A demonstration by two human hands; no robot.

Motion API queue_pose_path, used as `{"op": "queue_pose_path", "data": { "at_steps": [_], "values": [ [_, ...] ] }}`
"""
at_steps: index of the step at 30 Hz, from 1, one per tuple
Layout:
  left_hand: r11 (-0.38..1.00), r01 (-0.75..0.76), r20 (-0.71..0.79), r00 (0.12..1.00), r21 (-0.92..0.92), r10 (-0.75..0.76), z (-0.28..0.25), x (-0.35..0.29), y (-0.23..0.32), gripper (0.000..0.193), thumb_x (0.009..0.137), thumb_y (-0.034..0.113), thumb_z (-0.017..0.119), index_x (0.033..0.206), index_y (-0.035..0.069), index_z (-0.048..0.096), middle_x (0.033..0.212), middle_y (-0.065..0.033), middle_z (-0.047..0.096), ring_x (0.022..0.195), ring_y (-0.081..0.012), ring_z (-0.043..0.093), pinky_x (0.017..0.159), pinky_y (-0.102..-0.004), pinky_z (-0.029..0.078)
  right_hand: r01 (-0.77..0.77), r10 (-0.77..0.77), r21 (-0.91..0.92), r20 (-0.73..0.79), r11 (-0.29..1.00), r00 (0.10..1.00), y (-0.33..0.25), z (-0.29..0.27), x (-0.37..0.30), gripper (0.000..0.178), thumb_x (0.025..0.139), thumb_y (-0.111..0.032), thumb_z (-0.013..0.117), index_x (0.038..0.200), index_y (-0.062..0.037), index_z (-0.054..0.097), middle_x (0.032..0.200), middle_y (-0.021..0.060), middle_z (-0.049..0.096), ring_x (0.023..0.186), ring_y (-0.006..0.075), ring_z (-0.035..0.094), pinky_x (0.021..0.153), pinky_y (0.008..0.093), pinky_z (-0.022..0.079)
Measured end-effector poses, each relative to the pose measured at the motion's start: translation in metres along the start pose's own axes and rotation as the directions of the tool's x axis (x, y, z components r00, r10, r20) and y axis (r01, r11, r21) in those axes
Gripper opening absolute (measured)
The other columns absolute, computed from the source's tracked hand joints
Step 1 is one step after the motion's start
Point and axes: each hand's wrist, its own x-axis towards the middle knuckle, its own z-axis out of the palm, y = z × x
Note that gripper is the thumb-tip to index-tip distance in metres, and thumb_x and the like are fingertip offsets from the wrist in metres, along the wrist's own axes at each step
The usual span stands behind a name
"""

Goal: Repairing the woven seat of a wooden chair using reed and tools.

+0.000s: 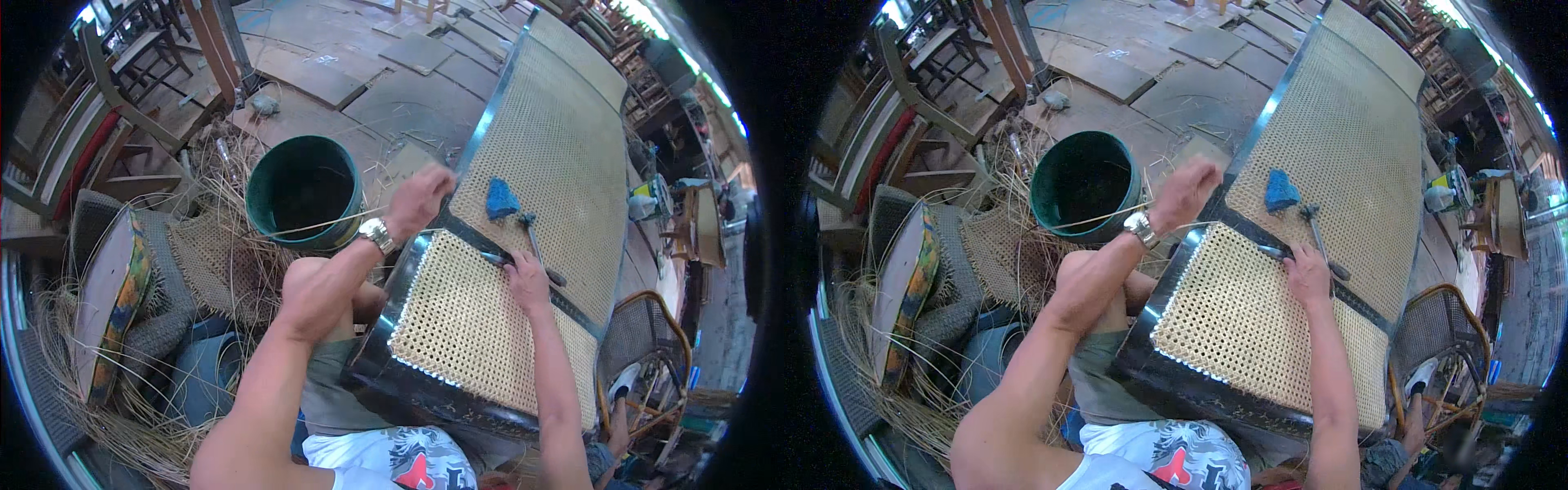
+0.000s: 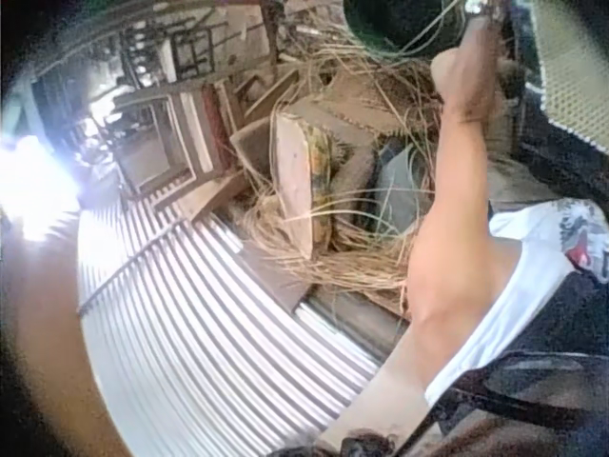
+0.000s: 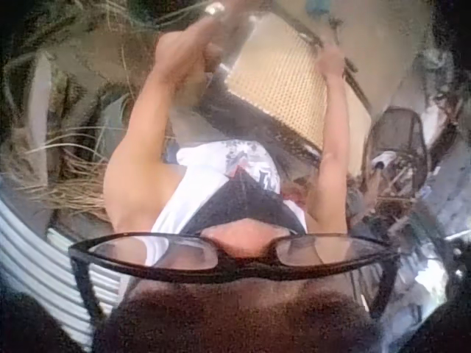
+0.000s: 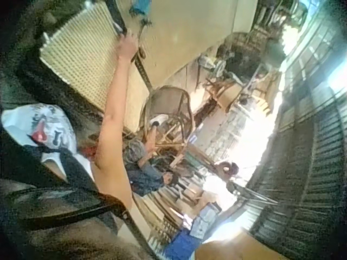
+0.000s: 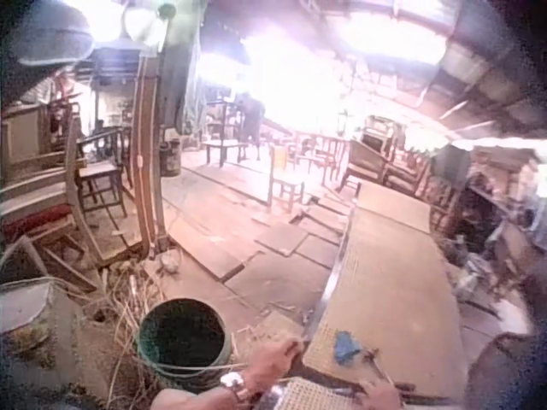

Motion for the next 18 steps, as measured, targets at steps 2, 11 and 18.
{"op": "queue_pose_path", "data": {
  "at_steps": [2,11,18],
  "values": [
    [0.991,0.122,-0.090,0.988,-0.056,-0.127,-0.012,0.011,-0.005,0.009,0.093,0.013,0.060,0.096,0.005,0.064,0.093,-0.0135,0.064,0.090,-0.0346,0.066,0.076,-0.0411,0.053,-0.029,0.029,-0.018,0.036,0.999,0.999,0.002,0.002,0.001,0.030,0.092,-0.017,0.063,0.121,-0.0083,0.064,0.111,0.0148,0.066,0.102,0.0369,0.062,0.090,0.0448,0.050],
    [0.595,0.487,0.306,0.550,0.639,-0.778,-0.072,-0.031,-0.082,0.039,0.082,0.022,0.071,0.118,0.009,0.072,0.109,-0.0168,0.073,0.104,-0.0338,0.070,0.090,-0.0434,0.056,-0.050,0.049,-0.085,-0.019,0.995,0.999,0.000,0.017,0.007,0.008,0.089,-0.008,0.063,0.095,-0.0033,0.062,0.101,0.0184,0.062,0.097,0.0395,0.060,0.084,0.0493,0.048],
    [0.915,0.289,0.238,0.903,0.283,-0.359,-0.053,-0.020,0.005,0.023,0.092,0.014,0.061,0.111,0.004,0.069,0.101,-0.0196,0.073,0.096,-0.0362,0.070,0.082,-0.0444,0.057,-0.082,0.084,-0.024,0.075,0.996,0.994,0.006,0.006,0.010,0.009,0.090,0.003,0.059,0.097,-0.0012,0.056,0.090,0.0136,0.061,0.086,0.0350,0.061,0.078,0.0418,0.051]
  ]
}}
